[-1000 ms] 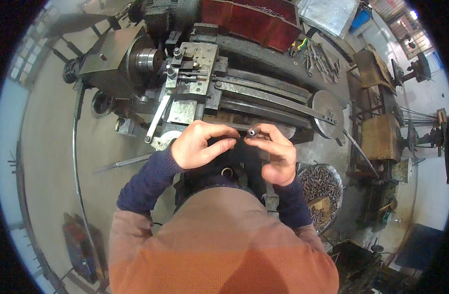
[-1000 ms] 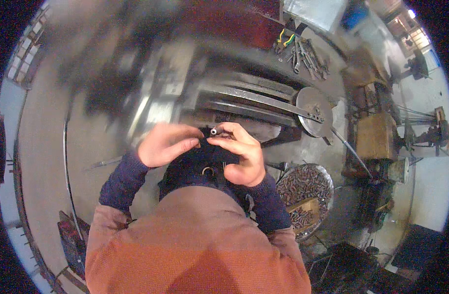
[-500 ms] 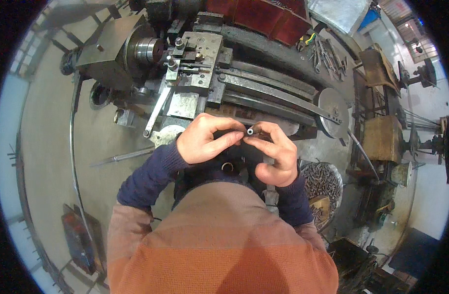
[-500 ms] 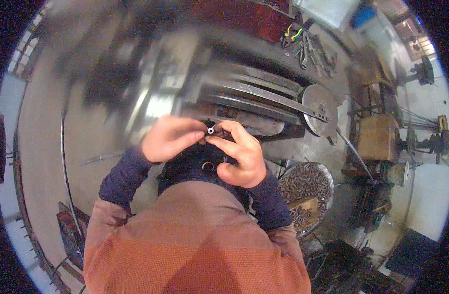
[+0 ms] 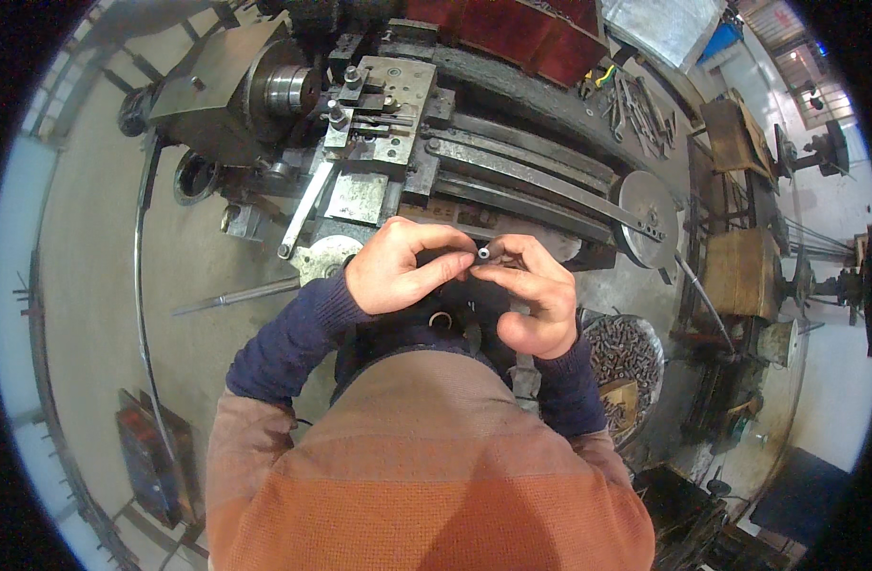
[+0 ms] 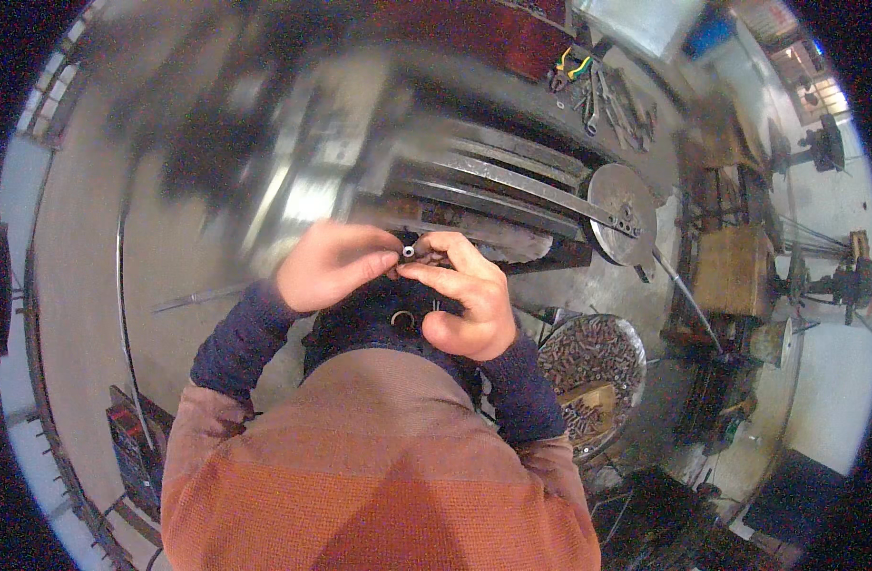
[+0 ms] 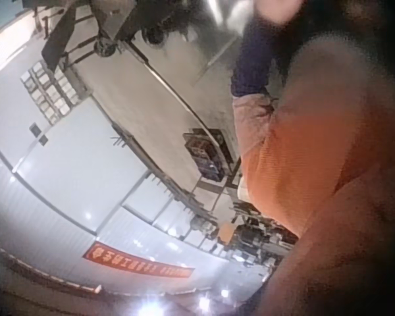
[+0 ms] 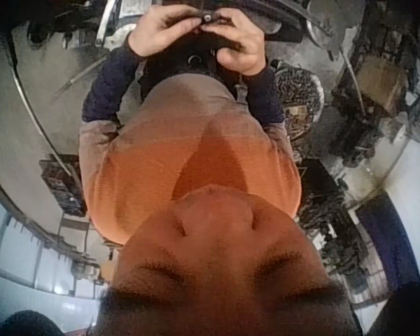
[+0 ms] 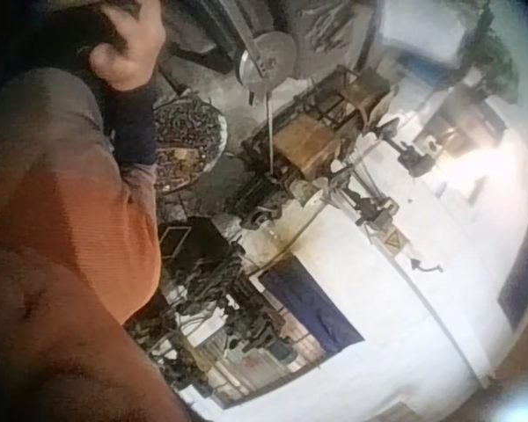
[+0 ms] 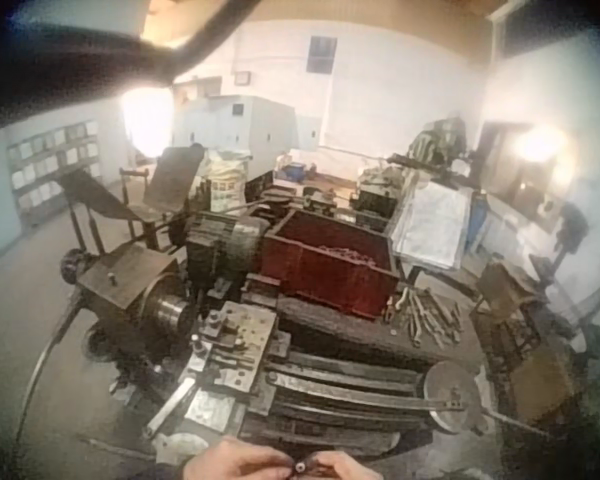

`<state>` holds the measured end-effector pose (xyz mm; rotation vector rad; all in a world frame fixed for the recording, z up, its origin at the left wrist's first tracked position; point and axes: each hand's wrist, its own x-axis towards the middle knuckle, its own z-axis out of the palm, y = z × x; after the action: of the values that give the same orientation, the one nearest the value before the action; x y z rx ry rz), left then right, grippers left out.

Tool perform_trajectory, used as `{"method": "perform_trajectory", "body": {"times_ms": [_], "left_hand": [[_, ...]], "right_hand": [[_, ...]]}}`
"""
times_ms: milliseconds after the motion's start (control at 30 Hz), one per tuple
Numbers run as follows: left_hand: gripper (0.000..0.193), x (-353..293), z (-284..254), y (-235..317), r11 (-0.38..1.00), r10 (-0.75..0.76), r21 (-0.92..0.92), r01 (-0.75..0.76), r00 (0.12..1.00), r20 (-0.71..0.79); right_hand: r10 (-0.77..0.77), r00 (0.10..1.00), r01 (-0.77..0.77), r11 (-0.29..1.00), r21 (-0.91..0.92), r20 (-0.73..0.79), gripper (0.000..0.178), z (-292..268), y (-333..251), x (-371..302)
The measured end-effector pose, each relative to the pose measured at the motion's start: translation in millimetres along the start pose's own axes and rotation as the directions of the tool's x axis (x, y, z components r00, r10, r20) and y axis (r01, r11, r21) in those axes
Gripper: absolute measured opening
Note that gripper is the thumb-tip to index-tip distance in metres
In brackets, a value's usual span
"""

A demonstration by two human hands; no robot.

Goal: The person operates a metal lathe, repeatedly loading small cylindrical metal pieces into the chuck, adjusting the machine controls, and removing finished pieces. The person inspects each piece by hand after removal and places them into a container.

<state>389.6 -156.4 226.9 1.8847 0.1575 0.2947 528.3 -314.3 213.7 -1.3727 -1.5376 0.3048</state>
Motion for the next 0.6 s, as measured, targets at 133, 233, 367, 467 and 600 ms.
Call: {"method": "perform_trajectory", "body": {"times_ms": [133,233,367,467,600], "left_hand": [[0.024,-2,1,2,0.995,0.021,0.094,-0.018,0.999,-0.033],[0.022,-3,3,1,0.979,0.038,0.202,-0.025,0.997,-0.061],[0.020,-8,3,-1,0.990,0.039,0.142,-0.022,0.992,-0.116],[0.021,-11,2,-4,0.998,0.008,0.065,0.001,0.990,-0.142],[0.020,-14,3,-8,0.999,-0.039,0.032,0.044,0.988,-0.150]], "right_hand": [[0.031,0.989,-0.006,0.986,-0.168,0.147,0.045,-2,-13,7],[-0.023,0.973,0.090,0.954,-0.287,0.229,0.047,-2,-19,16],[-0.079,0.960,0.166,0.932,-0.322,0.268,0.044,1,-22,22],[-0.098,0.955,0.189,0.928,-0.320,0.280,0.044,3,-25,27],[-0.121,0.950,0.213,0.924,-0.317,0.288,0.044,6,-25,30]]}}
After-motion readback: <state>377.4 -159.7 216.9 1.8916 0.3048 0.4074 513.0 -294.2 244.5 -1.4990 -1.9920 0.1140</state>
